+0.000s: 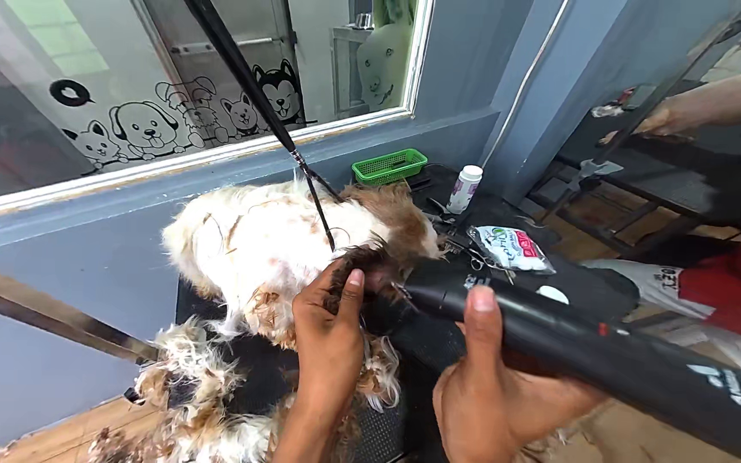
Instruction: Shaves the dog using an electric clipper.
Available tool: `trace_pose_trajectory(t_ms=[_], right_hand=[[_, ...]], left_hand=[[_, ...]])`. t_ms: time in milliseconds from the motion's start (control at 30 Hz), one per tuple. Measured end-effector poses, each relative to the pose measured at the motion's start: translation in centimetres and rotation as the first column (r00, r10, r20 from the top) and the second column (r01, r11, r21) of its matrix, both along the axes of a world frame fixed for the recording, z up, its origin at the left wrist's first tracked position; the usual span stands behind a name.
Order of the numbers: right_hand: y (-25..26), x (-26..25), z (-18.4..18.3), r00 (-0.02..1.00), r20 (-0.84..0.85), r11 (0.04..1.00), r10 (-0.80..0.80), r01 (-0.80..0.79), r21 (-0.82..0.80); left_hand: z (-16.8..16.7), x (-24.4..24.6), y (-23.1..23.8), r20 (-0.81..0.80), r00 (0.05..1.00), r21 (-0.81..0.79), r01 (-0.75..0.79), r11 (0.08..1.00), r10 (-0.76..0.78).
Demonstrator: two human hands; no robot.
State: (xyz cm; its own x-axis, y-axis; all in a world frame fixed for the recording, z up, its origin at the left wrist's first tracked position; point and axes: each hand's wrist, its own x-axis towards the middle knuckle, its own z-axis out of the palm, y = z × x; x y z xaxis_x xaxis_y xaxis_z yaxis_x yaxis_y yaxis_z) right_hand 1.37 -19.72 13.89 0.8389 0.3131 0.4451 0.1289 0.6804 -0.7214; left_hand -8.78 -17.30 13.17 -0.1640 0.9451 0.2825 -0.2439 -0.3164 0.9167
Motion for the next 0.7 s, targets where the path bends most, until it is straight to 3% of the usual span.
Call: trace_pose_trajectory(t_ms=[233,433,500,600,700], right_hand=[[2.9,-1.2,1.3,0.986,0.058,0.985,0.154,-0.158,0.064],[4.0,-1.7,4.1,0.910,0.197,0.920,0.364,-0.385,0.080],[3.3,-1.0,3.8,0.939,0.205,0.942,0.277,-0.307,0.136],[2.0,0.3,2.5,0.988,0.150,0.993,0.034,-0.050,0.103],[1.9,0.4,1.2,0.986,0.164,1.000,-0.004,0.000,0.024]], left_hand=[[0.4,0.3,0.8,-0.161,0.987,0.119,0.045,0.992,-0.026],[0.8,0.7,1.1,-0.150,0.988,0.137,-0.026,0.990,0.047],[0.9,0.6,1.4,-0.110,0.993,0.120,-0.029,0.992,0.042],[1.0,0.1,1.9,-0.092,0.996,0.105,0.003,0.994,0.007],[1.1,0.0,2.1,-0.151,0.988,0.124,-0.006,0.992,0.025]])
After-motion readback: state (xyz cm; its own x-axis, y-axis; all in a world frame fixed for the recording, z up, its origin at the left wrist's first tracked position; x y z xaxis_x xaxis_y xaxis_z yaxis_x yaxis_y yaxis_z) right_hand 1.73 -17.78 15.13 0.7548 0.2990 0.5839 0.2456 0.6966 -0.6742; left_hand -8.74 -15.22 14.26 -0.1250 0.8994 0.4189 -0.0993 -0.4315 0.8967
